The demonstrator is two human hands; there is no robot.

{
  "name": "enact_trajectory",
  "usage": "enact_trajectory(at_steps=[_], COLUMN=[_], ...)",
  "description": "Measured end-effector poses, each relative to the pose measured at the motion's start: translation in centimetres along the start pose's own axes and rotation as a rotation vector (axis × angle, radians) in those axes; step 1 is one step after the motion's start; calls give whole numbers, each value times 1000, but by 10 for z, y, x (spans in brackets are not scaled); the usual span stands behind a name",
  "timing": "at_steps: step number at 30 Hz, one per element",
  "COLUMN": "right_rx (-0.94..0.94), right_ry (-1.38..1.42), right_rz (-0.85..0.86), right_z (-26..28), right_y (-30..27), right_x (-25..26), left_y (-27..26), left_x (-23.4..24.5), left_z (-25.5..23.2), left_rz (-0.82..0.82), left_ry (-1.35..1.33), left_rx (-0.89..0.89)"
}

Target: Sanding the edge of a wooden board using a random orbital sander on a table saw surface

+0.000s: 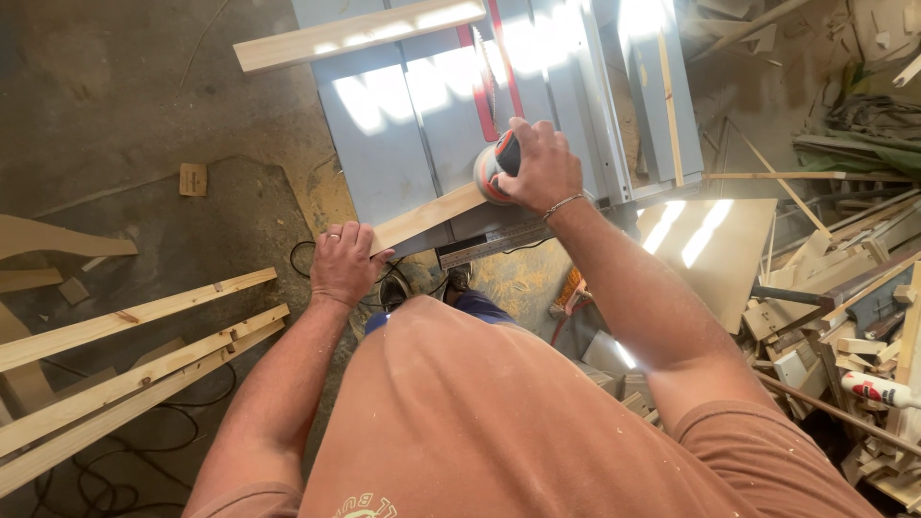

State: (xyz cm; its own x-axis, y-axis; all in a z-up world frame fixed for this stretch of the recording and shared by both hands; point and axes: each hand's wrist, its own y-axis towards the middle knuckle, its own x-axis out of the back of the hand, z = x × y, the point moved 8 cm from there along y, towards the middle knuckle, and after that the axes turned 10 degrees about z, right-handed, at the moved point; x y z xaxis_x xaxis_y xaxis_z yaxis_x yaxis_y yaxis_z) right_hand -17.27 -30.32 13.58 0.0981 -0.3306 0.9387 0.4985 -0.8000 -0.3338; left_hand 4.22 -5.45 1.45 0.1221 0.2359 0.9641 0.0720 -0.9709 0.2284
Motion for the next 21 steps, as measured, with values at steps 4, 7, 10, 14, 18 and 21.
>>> enact_trajectory(at_steps=[4,7,10,14,18,21], right_rx=[38,58,97,148,173,123], right_ry=[-1,-25,-24,-35,-46,-55], right_rz=[41,10,15,32,3,-13], right_z=[18,31,51,77,83,69], right_y=[-7,-10,-19,-30,-33,-28], right_x=[-8,-18,-19,-15,-15,-14], left_y=[0,-1,-1,-1,-2,-4], left_x=[-1,-4,-6,-6,-6,-11], left_z=[-1,0,0,-1,-1,1], left_rz=[-25,-43,-42,-27,-20,-10], left_ry=[12,16,19,31,36,32], left_rx=[-6,-9,-4,2,20,32])
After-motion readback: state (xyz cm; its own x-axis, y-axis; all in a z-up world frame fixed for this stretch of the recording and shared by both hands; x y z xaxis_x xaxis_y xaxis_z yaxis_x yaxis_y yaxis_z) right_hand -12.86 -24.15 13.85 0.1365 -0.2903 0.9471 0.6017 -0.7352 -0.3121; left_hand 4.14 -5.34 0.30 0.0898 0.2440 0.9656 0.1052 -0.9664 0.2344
